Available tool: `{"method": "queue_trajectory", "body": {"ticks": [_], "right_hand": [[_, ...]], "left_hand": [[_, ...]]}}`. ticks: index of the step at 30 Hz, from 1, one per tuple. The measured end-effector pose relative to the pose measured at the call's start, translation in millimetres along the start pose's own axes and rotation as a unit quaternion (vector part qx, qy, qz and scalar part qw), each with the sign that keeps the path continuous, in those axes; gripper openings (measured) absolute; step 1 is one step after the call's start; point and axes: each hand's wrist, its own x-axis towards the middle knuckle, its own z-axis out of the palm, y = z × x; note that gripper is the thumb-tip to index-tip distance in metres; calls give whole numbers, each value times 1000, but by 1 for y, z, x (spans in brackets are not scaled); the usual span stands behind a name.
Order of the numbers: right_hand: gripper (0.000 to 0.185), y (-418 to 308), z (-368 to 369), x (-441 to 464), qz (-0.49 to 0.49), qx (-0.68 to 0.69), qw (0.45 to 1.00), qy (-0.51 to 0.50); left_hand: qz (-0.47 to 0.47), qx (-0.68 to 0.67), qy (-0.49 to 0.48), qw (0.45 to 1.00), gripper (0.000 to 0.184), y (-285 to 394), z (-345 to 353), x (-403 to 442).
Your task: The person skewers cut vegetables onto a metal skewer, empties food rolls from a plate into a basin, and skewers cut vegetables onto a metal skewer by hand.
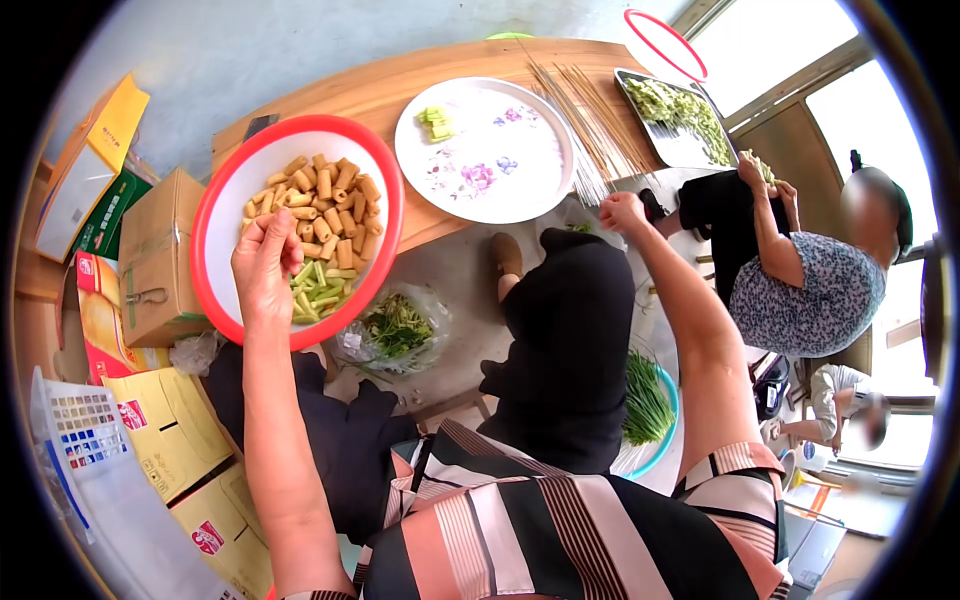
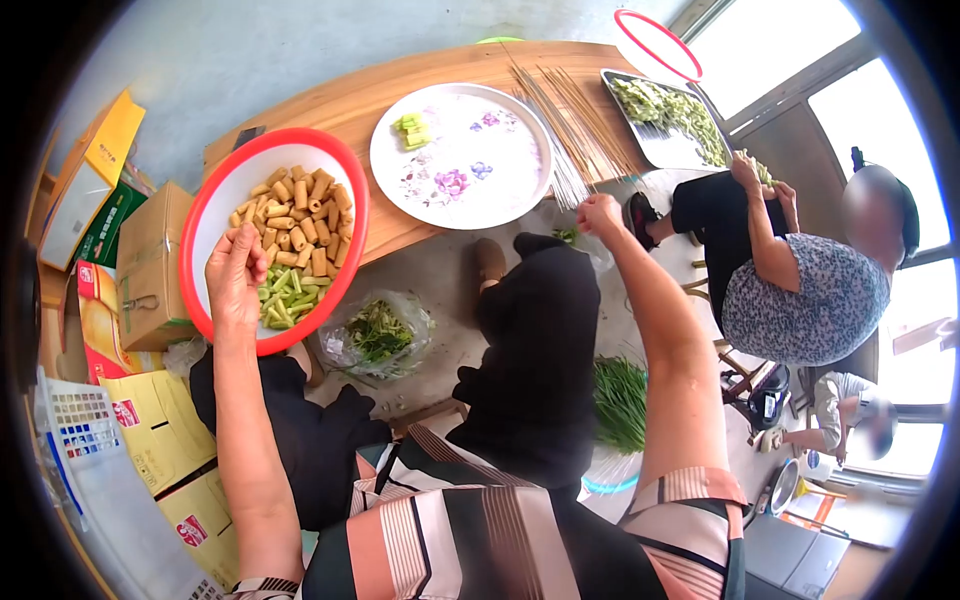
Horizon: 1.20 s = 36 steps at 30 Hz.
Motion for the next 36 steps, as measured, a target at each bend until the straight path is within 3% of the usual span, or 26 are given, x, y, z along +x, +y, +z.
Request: {"method": "queue_trajectory", "body": {"ticks": [4, 6, 9, 22, 27, 36], "right_hand": [[23, 27, 34, 1, 155, 281, 947, -20], [20, 29, 46, 5, 176, 317, 932, -27], [12, 33, 60, 20, 203, 467, 860, -32], [13, 40, 65, 6, 187, 460, 868, -6], [18, 43, 66, 14, 191, 553, 811, -10], [10, 50, 70, 20, 192, 560, 806, 23]], "left_hand": [[-2, 31, -21, 999, 25, -3, 11, 0], [-16, 30, -11, 999, 26, -7, 13, 1], [-19, 27, -11, 999, 28, -9, 15, 4], [-17, 36, -33, 999, 29, -13, 16, 3], [-14, 46, -41, 998, 28, -16, 16, 2], [-28, 61, -42, 997, 29, -18, 18, 3]]}}
